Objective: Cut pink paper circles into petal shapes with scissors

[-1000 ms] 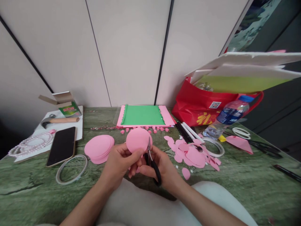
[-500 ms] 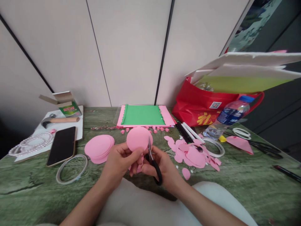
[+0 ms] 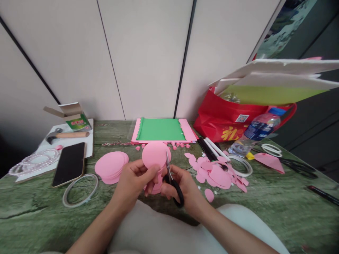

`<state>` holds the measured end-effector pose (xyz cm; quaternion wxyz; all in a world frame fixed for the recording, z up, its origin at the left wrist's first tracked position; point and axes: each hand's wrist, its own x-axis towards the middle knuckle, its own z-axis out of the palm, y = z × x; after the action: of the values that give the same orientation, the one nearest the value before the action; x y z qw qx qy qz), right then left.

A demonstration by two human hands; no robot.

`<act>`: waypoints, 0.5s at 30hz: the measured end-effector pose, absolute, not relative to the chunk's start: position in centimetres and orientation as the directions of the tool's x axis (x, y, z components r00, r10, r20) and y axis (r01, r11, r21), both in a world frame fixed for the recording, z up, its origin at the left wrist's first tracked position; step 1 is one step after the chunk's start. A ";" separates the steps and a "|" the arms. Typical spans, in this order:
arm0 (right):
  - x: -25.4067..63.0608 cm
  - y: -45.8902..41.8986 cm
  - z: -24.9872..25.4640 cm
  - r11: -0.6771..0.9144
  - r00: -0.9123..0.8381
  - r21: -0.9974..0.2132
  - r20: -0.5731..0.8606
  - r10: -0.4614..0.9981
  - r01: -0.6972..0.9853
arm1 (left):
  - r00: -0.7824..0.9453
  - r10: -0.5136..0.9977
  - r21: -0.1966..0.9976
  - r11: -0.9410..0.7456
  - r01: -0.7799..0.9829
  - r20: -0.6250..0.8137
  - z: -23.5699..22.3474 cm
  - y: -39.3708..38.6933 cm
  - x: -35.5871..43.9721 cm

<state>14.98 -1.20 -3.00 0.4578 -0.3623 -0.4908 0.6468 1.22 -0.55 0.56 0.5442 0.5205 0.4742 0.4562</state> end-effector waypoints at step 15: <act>14.8 -1.3 -3.8 -0.112 -0.339 -0.972 -0.036 0.940 -0.206 | 0.086 0.996 1.000 0.023 -0.013 -0.021 0.2 -0.3 1.1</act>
<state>14.85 -1.27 -3.82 0.4417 -0.3678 -0.4990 0.6486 1.06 -0.28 0.21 0.5300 0.5119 0.4801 0.4760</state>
